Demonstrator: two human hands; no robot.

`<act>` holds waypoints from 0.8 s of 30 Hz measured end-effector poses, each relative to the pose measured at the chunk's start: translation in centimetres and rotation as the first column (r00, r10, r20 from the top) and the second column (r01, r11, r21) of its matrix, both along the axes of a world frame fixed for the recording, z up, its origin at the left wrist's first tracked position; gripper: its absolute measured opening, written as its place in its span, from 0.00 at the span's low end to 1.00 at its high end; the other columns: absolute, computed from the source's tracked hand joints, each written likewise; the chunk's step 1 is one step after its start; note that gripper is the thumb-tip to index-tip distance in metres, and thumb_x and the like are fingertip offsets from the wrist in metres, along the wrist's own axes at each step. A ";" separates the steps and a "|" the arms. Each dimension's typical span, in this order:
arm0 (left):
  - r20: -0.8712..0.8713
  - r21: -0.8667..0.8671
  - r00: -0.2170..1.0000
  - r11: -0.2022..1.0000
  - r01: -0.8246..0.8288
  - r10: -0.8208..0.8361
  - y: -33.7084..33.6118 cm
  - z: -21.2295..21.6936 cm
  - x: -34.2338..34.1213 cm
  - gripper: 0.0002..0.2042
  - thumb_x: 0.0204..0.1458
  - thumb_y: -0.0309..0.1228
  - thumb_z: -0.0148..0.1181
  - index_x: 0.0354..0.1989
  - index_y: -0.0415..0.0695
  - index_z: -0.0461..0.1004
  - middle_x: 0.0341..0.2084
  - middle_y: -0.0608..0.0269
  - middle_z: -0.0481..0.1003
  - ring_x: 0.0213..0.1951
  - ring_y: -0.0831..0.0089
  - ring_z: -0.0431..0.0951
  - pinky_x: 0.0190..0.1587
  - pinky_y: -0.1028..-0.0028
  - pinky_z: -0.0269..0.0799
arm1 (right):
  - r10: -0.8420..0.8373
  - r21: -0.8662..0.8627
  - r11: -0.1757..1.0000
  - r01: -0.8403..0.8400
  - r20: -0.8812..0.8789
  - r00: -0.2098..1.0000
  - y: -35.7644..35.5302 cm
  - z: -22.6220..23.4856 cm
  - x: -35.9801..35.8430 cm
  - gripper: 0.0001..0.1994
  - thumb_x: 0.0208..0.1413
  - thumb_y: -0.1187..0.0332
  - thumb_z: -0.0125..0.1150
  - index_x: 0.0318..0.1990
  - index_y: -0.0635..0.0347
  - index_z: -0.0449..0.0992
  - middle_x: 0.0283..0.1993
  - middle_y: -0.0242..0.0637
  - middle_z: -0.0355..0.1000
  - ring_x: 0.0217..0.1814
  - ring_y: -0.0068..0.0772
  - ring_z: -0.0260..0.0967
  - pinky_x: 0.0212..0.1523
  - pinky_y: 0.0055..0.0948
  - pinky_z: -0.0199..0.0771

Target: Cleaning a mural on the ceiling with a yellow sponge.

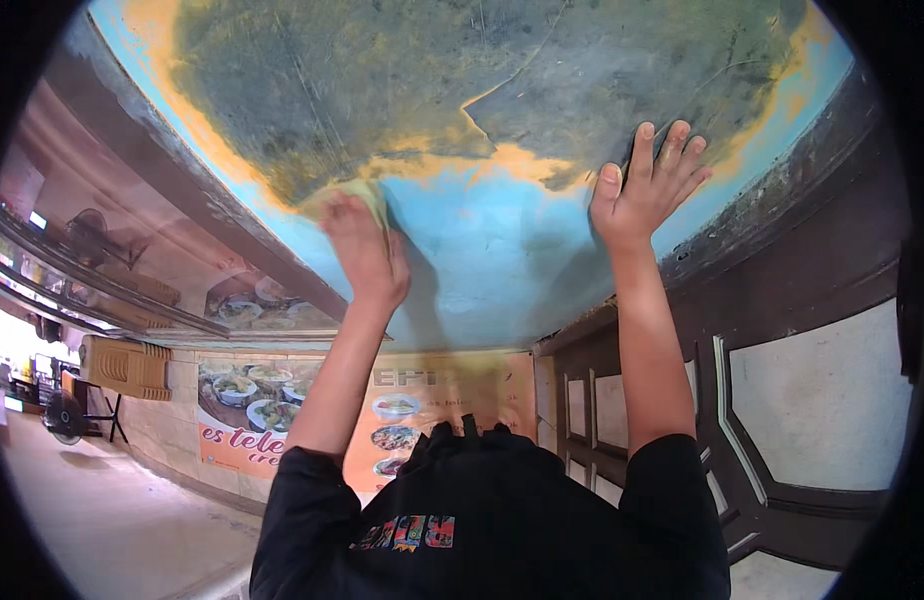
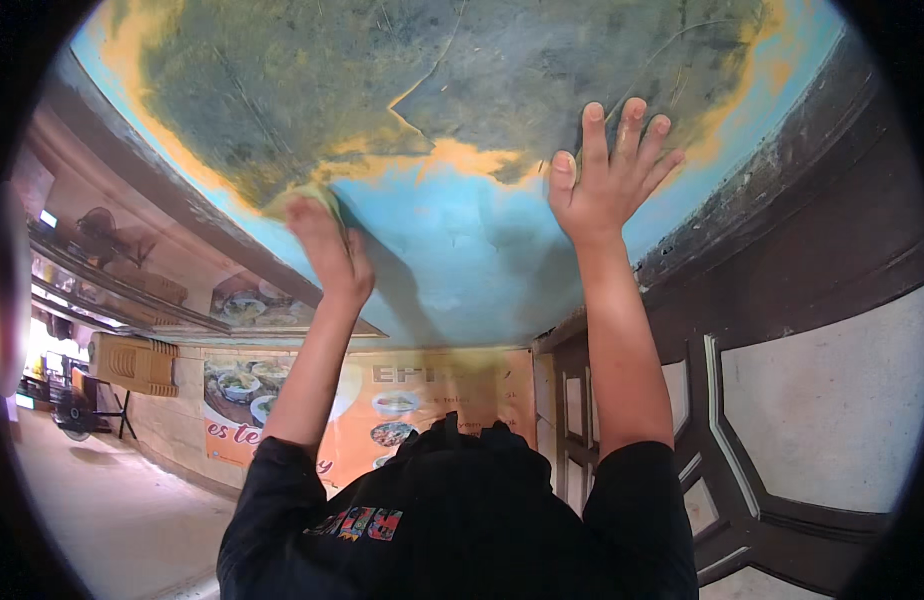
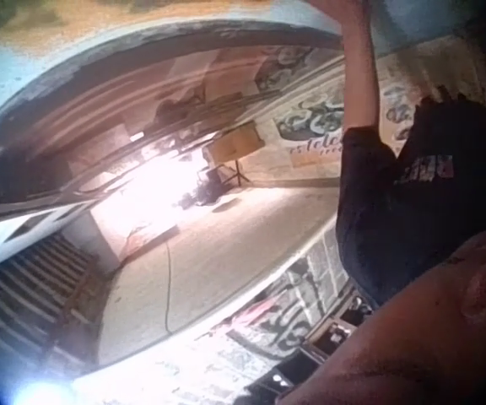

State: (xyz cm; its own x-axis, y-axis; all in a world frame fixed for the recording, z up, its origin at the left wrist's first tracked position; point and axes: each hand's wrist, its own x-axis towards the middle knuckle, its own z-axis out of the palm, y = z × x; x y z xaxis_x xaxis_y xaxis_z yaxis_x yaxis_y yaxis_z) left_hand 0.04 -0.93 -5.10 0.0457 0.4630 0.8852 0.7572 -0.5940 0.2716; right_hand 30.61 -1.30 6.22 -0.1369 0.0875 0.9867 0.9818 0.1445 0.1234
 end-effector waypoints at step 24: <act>-0.217 0.062 0.976 0.998 -0.003 0.017 0.3 -0.4 -0.4 0.32 0.52 0.24 0.48 0.66 0.31 0.47 0.69 0.42 0.41 0.70 0.42 0.33 0.66 0.47 0.23 | 0.018 0.013 1.000 -0.018 -0.003 1.000 -0.1 -0.2 0.7 0.26 0.60 0.52 0.40 0.67 0.42 0.58 0.73 0.40 0.44 0.77 0.50 0.29 0.68 0.60 0.16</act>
State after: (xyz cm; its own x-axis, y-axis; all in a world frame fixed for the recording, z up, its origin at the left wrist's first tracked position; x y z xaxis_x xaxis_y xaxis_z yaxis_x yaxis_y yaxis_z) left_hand -0.40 -0.65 -5.47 0.2359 0.4103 0.8809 0.8002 -0.5963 0.0634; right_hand 31.34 -1.39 6.02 -0.1350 0.0721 0.9882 0.9795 0.1602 0.1221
